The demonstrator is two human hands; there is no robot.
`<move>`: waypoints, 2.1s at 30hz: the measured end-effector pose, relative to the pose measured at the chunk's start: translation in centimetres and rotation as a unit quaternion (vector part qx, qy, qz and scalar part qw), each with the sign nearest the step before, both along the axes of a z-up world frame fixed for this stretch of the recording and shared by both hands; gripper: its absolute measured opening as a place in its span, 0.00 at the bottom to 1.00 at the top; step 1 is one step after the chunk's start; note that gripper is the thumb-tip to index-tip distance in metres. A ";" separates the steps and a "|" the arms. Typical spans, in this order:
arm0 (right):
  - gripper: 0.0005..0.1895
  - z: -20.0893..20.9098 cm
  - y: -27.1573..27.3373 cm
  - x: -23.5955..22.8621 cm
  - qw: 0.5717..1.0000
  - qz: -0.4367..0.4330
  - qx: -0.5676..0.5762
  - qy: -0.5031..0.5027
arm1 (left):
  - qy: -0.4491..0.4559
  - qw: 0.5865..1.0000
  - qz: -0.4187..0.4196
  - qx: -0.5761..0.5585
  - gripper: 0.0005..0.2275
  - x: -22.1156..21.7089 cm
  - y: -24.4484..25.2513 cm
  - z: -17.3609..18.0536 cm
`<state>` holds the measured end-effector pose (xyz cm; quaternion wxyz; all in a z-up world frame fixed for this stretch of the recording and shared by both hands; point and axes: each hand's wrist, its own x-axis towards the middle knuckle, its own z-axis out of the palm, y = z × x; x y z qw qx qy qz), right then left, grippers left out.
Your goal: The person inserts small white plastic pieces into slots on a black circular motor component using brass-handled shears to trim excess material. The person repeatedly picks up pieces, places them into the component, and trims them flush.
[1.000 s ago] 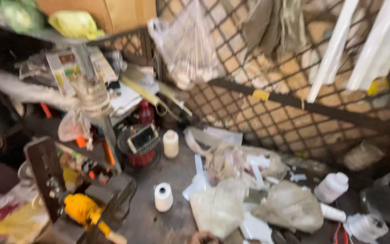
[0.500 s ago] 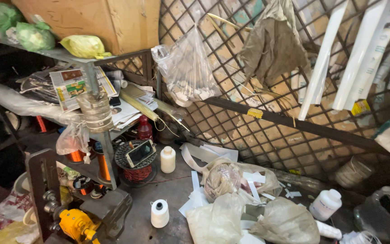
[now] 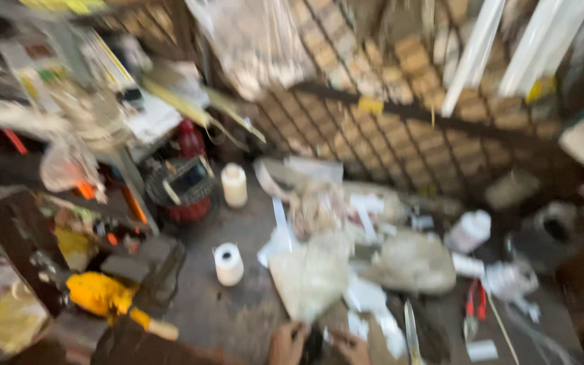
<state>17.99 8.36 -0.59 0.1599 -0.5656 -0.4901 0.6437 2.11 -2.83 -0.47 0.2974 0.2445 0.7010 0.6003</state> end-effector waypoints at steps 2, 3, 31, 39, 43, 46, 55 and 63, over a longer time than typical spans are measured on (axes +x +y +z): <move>0.20 -1.5 -0.2 0.5 0.997 -0.003 0.055 0.049 | 0.058 0.998 0.011 -0.006 0.16 -0.4 0.2 0.1; 0.21 -2.3 -0.3 0.8 0.993 0.004 0.085 0.076 | 0.053 0.998 0.003 0.021 0.17 -0.2 -0.1 -0.3; 0.03 5.4 -3.5 -6.0 0.902 0.085 0.411 0.102 | -0.112 0.978 -0.067 0.159 0.15 -0.7 -1.5 2.6; 0.10 7.8 -3.4 -4.8 0.900 0.156 0.391 0.113 | -0.066 0.989 -0.036 0.126 0.13 -0.2 -1.5 3.6; 0.06 7.5 -3.1 -4.9 0.891 0.161 0.418 0.076 | -0.047 0.992 -0.031 0.116 0.14 -0.3 -1.5 3.8; 0.06 7.2 -3.2 -5.0 0.887 0.153 0.431 0.070 | -0.045 0.991 -0.040 0.121 0.14 -0.2 -1.6 3.9; 0.19 5.7 -1.8 -4.2 0.951 0.114 0.274 0.086 | 0.003 0.996 -0.012 0.090 0.15 0.4 -2.1 5.0; 0.07 3.8 3.7 2.3 0.969 0.021 0.243 0.049 | 0.124 0.989 0.065 0.043 0.17 1.6 -0.9 5.1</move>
